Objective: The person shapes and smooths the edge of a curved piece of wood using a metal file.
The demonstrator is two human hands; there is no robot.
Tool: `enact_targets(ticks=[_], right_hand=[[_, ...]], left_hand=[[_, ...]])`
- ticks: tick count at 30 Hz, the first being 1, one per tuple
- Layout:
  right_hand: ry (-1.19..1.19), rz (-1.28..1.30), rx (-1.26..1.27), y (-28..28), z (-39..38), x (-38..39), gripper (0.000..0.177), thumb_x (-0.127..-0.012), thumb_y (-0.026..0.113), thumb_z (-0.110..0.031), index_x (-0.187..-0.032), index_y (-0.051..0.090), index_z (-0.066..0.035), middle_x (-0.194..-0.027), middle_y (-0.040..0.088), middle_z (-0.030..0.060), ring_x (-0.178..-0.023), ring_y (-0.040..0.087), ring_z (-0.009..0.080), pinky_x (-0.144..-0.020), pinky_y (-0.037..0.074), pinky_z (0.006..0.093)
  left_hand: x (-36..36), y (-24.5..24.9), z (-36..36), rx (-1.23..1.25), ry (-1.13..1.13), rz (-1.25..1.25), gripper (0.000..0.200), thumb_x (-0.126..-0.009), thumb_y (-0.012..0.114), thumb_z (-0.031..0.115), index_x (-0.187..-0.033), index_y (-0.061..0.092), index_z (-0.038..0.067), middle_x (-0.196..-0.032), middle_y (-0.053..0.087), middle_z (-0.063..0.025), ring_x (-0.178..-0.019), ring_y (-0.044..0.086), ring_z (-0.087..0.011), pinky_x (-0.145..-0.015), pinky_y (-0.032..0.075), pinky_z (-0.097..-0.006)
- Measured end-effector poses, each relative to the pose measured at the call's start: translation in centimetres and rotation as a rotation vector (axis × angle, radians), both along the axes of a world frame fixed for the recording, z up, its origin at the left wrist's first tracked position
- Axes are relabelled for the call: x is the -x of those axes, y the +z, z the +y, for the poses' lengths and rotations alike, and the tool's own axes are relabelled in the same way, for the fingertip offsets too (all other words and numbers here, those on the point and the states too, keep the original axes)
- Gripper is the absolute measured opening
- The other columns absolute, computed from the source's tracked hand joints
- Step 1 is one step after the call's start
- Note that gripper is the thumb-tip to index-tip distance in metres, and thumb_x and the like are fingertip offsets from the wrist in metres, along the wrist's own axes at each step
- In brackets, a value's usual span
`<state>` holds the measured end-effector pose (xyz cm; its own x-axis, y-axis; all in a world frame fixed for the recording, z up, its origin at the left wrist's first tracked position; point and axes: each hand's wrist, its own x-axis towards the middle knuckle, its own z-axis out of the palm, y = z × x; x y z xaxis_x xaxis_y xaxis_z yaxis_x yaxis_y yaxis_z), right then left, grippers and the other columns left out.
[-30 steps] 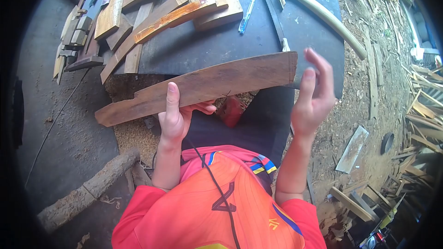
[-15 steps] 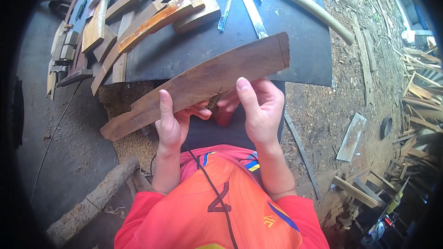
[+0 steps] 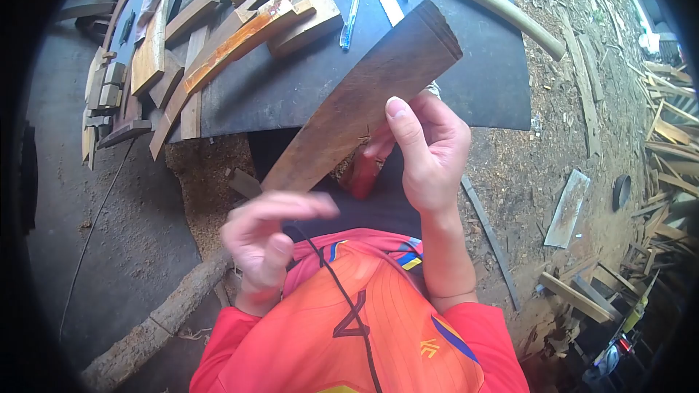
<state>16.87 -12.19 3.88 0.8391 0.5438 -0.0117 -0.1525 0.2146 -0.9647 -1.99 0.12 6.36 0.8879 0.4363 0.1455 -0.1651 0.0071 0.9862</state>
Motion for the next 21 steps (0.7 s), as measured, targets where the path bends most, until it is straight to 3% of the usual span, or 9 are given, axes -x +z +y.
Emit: enact_targets(ticks=[1,3,4,5,7,9,11,16,21], right_hand=[[0.012,0.002,-0.008,0.1,0.1,-0.1,0.023,-0.105,0.064,-0.017,-0.1,0.068,0.004,-0.079,0.072,0.0094,-0.061,0.069,0.0142,-0.056,0.053,0.025],[0.034,0.006,-0.029,0.2,0.3,-0.3,0.023,-0.105,0.064,-0.017,-0.099,0.068,0.004,-0.078,0.071,0.0091,-0.061,0.069,0.0142,-0.056,0.053,0.0247],[0.044,0.01,-0.04,0.1,0.3,-0.4,0.023,-0.105,0.064,-0.017,-0.098,0.068,0.004,-0.077,0.071,0.0089,-0.061,0.069,0.0141,-0.055,0.052,0.0246],[0.055,0.014,-0.05,0.0,0.4,-0.4,0.023,-0.105,0.064,-0.018,-0.098,0.068,0.004,-0.077,0.071,0.0087,-0.061,0.069,0.0141,-0.055,0.052,0.0245],[0.052,0.009,-0.023,0.1,0.6,-0.2,0.023,-0.105,0.064,-0.017,-0.097,0.068,0.004,-0.076,0.071,0.0082,-0.061,0.069,0.0137,-0.055,0.052,0.0244],[0.057,-0.003,0.0,-0.1,0.6,0.0,0.022,-0.105,0.064,-0.016,-0.097,0.068,0.003,-0.076,0.071,0.008,-0.061,0.068,0.0132,-0.055,0.052,0.0242],[0.075,-0.028,0.019,-0.3,0.3,0.1,0.021,-0.105,0.065,-0.016,-0.098,0.069,0.004,-0.077,0.071,0.008,-0.061,0.068,0.0125,-0.056,0.051,0.0238],[0.098,0.001,0.112,-0.4,-0.1,-0.7,0.019,-0.105,0.065,-0.014,-0.112,0.069,0.003,-0.085,0.075,0.0086,-0.069,0.068,0.0104,-0.061,0.051,0.0228],[0.038,-0.124,0.227,0.5,-0.5,-1.5,0.017,-0.104,0.066,-0.014,-0.109,0.072,0.001,-0.084,0.074,0.007,-0.069,0.067,0.0089,-0.062,0.05,0.0221]], left_hand=[[-0.7,-0.2,0.0,-0.218,0.237,-0.103,0.04,-0.097,0.072,0.024,-0.122,0.069,-0.008,-0.116,0.074,-0.0229,-0.113,0.072,-0.0322,-0.102,0.055,-0.0425],[-1.8,0.4,2.5,-0.702,0.309,-0.007,0.046,-0.093,0.076,0.021,-0.127,0.066,-0.007,-0.126,0.071,-0.0224,-0.12,0.069,-0.0338,-0.107,0.052,-0.043],[-2.2,0.7,2.4,-0.614,0.297,0.119,0.05,-0.089,0.08,0.018,-0.13,0.064,-0.006,-0.134,0.067,-0.0227,-0.126,0.066,-0.0336,-0.11,0.049,-0.0423],[-2.5,0.2,2.0,-0.397,0.289,0.214,0.051,-0.088,0.082,0.017,-0.131,0.064,-0.004,-0.127,0.07,-0.0209,-0.119,0.069,-0.0291,-0.104,0.052,-0.0399],[-2.5,-0.9,2.4,-0.263,0.126,0.305,0.048,-0.089,0.083,0.017,-0.129,0.065,-0.003,-0.114,0.075,-0.0183,-0.107,0.073,-0.0221,-0.094,0.056,-0.0359],[-2.4,-0.9,2.0,-0.05,0.048,0.436,0.028,-0.097,0.075,0.015,-0.117,0.068,-0.004,-0.086,0.077,-0.011,-0.077,0.074,-0.0128,-0.069,0.057,-0.028],[-1.9,-1.7,1.7,0.144,0.012,0.471,0.024,-0.101,0.072,0.018,-0.112,0.068,-0.003,-0.081,0.075,-0.0092,-0.07,0.072,-0.01,-0.061,0.056,-0.0264],[-1.1,-3.2,1.5,0.201,0.09,0.492,0.025,-0.101,0.072,0.021,-0.11,0.069,-0.002,-0.078,0.075,-0.0072,-0.068,0.071,-0.0091,-0.059,0.056,-0.0263],[-0.6,-4.2,1.7,0.153,0.105,0.517,0.024,-0.102,0.07,0.021,-0.111,0.068,-0.001,-0.082,0.074,-0.0075,-0.071,0.071,-0.0102,-0.06,0.057,-0.0266]])
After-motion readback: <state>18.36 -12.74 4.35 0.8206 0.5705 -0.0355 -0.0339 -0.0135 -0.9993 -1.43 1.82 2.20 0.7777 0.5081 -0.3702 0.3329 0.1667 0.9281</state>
